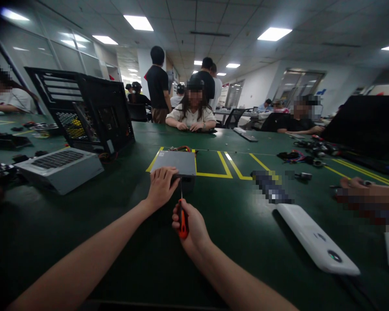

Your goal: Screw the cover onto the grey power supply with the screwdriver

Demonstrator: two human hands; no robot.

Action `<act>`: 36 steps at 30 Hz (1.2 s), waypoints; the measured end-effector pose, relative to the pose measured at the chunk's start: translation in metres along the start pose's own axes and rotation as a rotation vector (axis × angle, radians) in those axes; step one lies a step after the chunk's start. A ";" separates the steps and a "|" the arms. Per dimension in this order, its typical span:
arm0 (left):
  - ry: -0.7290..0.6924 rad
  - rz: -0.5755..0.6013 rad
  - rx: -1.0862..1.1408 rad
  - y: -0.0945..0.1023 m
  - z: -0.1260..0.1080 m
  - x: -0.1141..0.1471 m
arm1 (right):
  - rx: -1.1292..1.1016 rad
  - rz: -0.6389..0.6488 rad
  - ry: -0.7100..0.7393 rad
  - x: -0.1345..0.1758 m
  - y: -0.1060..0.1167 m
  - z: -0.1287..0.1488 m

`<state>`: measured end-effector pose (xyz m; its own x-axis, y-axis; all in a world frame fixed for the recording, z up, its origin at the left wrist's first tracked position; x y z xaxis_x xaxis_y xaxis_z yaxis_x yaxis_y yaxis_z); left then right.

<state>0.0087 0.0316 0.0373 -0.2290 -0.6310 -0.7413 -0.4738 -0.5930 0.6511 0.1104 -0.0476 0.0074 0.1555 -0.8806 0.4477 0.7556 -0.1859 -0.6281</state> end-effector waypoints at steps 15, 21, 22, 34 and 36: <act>0.009 0.001 -0.024 -0.001 0.000 0.000 | 0.024 0.034 -0.051 0.000 -0.002 -0.001; 0.009 -0.004 -0.022 -0.002 0.000 0.000 | 0.027 0.048 -0.051 0.020 0.000 0.011; 0.012 0.000 -0.019 -0.002 0.001 0.000 | 0.013 0.059 -0.039 0.026 0.001 0.014; -0.025 0.236 0.209 0.018 -0.028 0.014 | -0.495 0.021 0.032 0.055 0.046 -0.009; -0.060 0.367 0.207 0.011 -0.033 0.019 | -0.527 0.047 0.096 0.056 0.049 -0.012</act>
<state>0.0271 -0.0029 0.0356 -0.4607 -0.7476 -0.4784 -0.5109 -0.2174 0.8317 0.1485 -0.1113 -0.0060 0.1038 -0.9247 0.3663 0.3236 -0.3168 -0.8916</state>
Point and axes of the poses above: each hand's wrist, its own x-axis away from the middle knuckle, its own y-axis out of the back of the hand, z = x × y, the point moved 4 cm from there along -x, towards the middle knuckle, and after that the axes turned 1 degree about x, right-handed, at the moved point
